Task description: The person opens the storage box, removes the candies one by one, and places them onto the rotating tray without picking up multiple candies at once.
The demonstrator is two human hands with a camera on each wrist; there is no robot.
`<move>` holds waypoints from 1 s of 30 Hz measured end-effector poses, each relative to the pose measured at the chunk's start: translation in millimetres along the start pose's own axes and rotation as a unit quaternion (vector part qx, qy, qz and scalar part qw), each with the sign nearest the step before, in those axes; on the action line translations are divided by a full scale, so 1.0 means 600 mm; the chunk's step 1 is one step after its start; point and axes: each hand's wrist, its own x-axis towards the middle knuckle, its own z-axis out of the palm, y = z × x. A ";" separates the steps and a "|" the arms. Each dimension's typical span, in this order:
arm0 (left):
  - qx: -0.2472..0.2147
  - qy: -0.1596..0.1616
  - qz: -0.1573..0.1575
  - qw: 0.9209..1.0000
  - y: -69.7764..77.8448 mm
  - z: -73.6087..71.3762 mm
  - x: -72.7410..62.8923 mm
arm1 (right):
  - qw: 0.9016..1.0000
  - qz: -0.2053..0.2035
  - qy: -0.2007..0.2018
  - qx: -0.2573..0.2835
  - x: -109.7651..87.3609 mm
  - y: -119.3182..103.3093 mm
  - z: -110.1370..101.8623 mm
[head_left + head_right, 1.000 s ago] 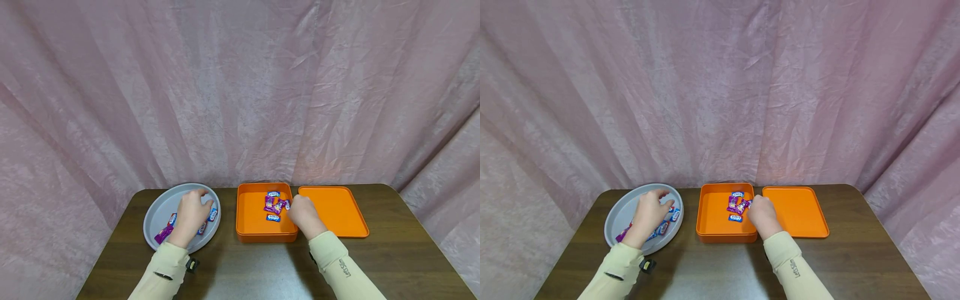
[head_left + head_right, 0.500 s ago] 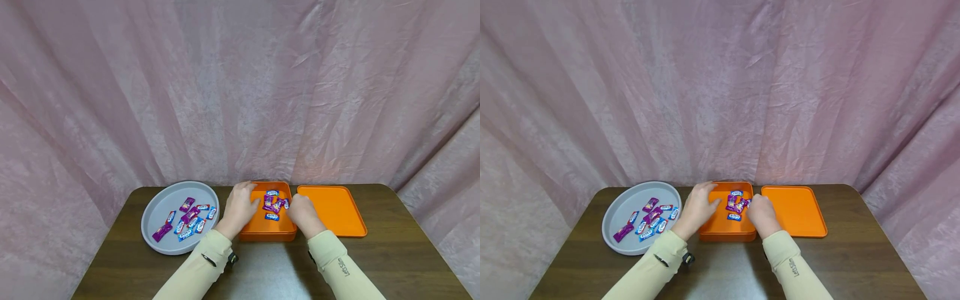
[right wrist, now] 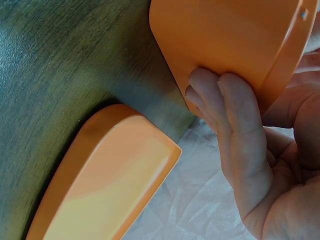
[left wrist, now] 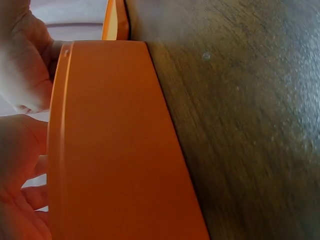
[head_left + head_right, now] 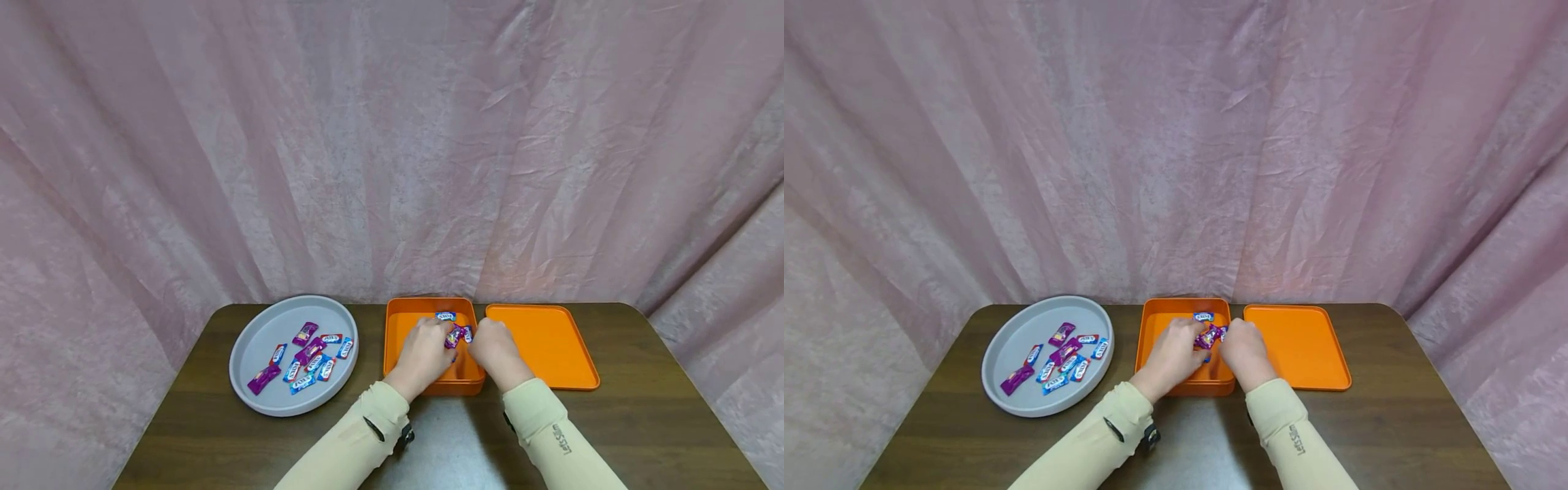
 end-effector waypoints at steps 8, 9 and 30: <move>0.020 -0.069 -0.019 0.997 0.006 0.012 0.001 | 1.000 0.008 -0.007 0.003 -0.001 0.001 0.000; 0.019 -0.070 -0.018 0.997 0.006 0.013 0.001 | 1.000 0.008 -0.007 0.003 -0.001 0.001 0.000; -0.052 -0.116 -0.069 0.989 0.000 0.023 -0.003 | 1.000 0.016 -0.014 0.020 -0.003 -0.001 0.000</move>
